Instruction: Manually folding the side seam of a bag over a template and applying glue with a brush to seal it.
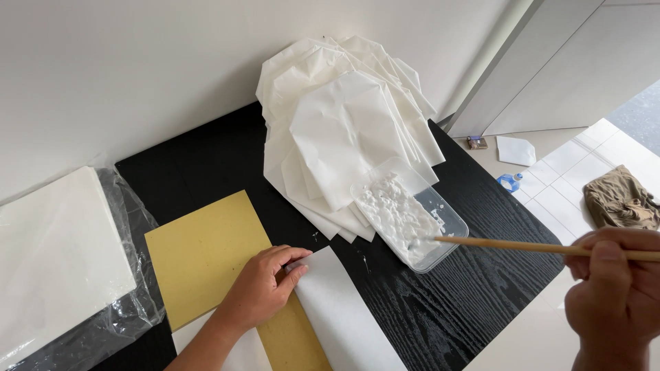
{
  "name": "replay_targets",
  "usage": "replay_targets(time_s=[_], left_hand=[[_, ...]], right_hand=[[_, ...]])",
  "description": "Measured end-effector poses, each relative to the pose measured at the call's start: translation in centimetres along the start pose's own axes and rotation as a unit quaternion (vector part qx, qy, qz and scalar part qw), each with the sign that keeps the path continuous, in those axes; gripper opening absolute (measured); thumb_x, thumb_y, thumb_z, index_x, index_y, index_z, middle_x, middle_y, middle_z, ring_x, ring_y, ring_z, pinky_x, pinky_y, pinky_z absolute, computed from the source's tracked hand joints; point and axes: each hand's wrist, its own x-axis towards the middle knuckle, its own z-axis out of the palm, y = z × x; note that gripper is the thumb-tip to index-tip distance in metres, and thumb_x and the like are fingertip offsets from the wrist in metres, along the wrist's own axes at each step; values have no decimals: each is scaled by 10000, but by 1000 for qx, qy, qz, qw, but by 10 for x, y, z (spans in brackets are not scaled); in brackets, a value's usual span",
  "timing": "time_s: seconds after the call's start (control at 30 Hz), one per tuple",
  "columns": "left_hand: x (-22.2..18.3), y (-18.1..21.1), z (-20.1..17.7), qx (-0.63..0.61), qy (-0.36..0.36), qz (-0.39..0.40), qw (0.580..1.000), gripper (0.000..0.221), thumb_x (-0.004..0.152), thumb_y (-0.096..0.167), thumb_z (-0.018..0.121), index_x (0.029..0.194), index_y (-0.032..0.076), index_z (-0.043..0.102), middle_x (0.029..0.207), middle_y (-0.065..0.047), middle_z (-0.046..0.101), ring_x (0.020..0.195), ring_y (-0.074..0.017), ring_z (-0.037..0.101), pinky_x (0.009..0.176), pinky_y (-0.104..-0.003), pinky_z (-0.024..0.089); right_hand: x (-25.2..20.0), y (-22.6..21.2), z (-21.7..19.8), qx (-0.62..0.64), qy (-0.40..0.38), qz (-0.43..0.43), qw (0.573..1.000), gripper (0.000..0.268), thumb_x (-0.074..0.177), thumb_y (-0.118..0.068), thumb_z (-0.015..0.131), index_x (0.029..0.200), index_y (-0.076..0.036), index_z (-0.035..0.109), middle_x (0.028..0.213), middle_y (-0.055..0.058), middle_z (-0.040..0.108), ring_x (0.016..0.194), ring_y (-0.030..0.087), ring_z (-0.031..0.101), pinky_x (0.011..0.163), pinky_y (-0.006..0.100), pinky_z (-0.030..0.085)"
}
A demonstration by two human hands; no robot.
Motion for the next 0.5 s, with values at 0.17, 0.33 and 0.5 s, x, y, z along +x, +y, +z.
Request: replay_targets(time_s=[0.17, 0.33, 0.5], left_hand=[[0, -1, 0, -3, 3, 4, 1000, 287, 945, 257, 647, 1192, 162, 760, 1011, 34, 789, 922, -116, 729, 786, -256, 591], [0, -1, 1, 11, 9, 23, 1000, 284, 955, 281, 625, 1172, 158, 761, 951, 39, 769, 827, -127, 682, 719, -276, 547], [-3, 8, -2, -11, 2, -18, 1000, 282, 945, 300, 637, 1159, 179, 774, 988, 61, 788, 815, -106, 675, 729, -255, 538]], right_hand=[[10, -1, 1, -11, 72, 167, 983, 298, 1174, -54, 229, 888, -47, 311, 667, 84, 221, 585, 223, 288, 582, 339, 289], [4, 24, -5, 108, 122, 232, 959, 202, 1180, -172, 325, 1017, -150, 443, 662, 59, 301, 539, 190, 318, 543, 310, 307], [-16, 47, -11, 164, 131, 217, 953, 208, 1156, -143, 363, 999, -116, 497, 677, 105, 402, 547, 231, 405, 523, 337, 347]])
